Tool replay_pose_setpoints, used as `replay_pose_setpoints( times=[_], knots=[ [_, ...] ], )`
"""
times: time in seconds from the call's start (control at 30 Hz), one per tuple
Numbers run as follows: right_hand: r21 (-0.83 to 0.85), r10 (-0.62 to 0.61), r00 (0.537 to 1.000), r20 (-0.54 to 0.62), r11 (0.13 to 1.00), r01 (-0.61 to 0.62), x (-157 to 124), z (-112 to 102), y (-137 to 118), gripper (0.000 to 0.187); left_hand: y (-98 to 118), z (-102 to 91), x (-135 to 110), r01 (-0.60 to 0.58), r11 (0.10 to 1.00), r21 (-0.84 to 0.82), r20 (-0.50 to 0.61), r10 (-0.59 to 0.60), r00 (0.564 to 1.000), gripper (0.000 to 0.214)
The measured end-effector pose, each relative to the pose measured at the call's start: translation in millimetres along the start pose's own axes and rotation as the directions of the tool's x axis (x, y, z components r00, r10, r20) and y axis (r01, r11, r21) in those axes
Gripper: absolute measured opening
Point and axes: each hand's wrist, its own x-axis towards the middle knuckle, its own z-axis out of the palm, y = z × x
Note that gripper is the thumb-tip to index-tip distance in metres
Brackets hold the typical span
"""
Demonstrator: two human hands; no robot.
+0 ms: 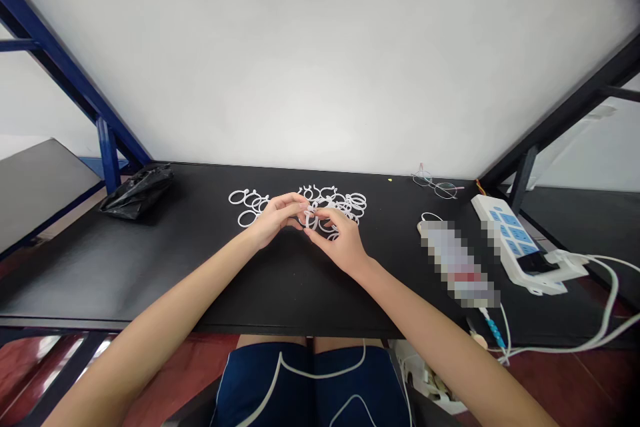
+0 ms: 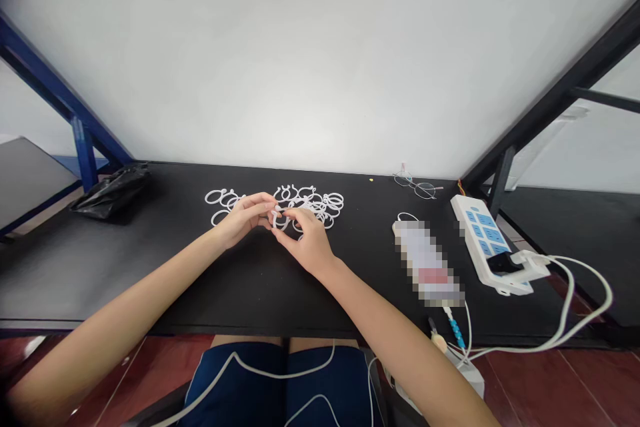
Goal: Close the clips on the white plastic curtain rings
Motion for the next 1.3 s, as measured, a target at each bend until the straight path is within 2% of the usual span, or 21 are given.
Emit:
replay_pose_setpoints(
  times=[0.43, 0.7, 1.03, 1.3],
  knots=[
    [0.011, -0.001, 1.0, 0.002, 1.0, 0.001, -0.5, 0.3, 1.2, 0.023, 1.3, 1.1, -0.6, 0.013, 1.0, 0.004, 0.012, -0.013, 1.0, 0.024],
    [0.007, 0.006, 1.0, 0.015, 1.0, -0.006, 0.6, -1.0, -1.5, 0.021, 3.5, 1.8, -2.4, 0.037, 0.999, 0.035, 0.065, -0.039, 0.997, 0.026],
    [0.021, 0.02, 1.0, 0.018, 1.0, -0.021, 0.1, -1.2, -2.8, 0.016, 0.2, 1.2, -2.4, 0.019, 0.993, 0.118, 0.099, -0.031, 0.995, 0.029],
    [0.019, 0.027, 0.999, 0.028, 0.999, -0.027, 0.7, -2.3, -4.9, 0.016, -1.5, 1.3, -2.2, 0.005, 0.994, 0.111, 0.093, -0.016, 0.996, 0.025]
  ],
)
